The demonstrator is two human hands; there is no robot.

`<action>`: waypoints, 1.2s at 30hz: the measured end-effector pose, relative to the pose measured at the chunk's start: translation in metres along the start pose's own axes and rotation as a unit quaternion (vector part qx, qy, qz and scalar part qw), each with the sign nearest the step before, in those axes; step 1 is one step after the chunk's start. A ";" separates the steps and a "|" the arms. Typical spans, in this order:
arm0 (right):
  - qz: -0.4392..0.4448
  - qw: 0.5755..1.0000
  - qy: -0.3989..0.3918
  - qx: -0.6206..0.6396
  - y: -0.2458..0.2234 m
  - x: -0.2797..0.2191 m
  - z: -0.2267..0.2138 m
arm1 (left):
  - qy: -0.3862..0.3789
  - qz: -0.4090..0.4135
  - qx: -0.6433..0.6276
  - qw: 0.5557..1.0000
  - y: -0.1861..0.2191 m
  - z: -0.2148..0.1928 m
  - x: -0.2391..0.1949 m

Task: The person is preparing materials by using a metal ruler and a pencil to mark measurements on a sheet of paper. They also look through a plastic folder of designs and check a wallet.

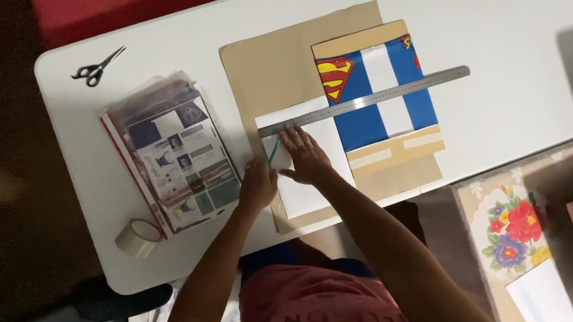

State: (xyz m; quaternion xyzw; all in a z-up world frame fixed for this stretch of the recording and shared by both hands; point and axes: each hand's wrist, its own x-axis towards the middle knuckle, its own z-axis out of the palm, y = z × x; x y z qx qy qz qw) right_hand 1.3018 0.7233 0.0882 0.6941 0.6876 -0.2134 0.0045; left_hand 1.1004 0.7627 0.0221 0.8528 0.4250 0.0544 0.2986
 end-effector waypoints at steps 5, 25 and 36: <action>0.013 1.000 0.001 -0.015 0.000 0.004 0.013 | 0.103 -0.061 -0.230 0.966 -0.019 -0.033 0.030; 0.072 0.994 0.061 -0.045 -0.021 0.015 0.041 | 0.072 0.018 -0.403 0.912 -0.084 -0.022 0.160; 0.047 0.992 0.114 0.002 -0.005 0.029 0.045 | 0.066 0.048 -0.212 0.974 -0.059 -0.046 0.141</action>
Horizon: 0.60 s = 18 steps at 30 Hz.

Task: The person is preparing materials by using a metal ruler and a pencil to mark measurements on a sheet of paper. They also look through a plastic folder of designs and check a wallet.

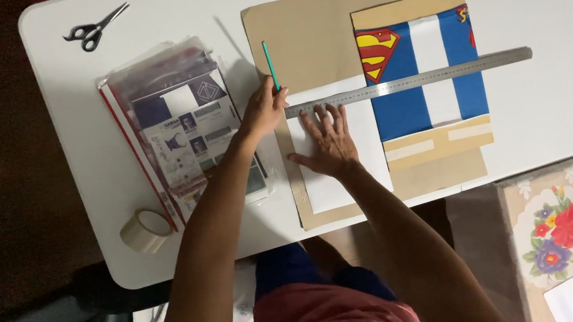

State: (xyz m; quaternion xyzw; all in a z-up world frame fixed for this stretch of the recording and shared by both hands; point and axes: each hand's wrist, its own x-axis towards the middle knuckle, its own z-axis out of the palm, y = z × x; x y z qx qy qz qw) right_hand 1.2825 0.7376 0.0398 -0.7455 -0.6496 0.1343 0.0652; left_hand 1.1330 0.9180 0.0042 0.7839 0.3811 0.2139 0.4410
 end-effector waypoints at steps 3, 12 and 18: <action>-0.025 0.999 0.034 0.011 0.006 0.000 0.005 | -0.020 0.001 -0.004 1.000 -0.001 -0.003 0.002; -0.012 0.999 -0.041 -0.001 0.012 0.004 -0.002 | 0.000 0.009 -0.019 1.000 -0.005 -0.005 0.000; -0.022 0.999 -0.029 -0.005 0.012 0.004 -0.002 | 0.002 0.016 -0.040 0.999 -0.012 -0.005 0.000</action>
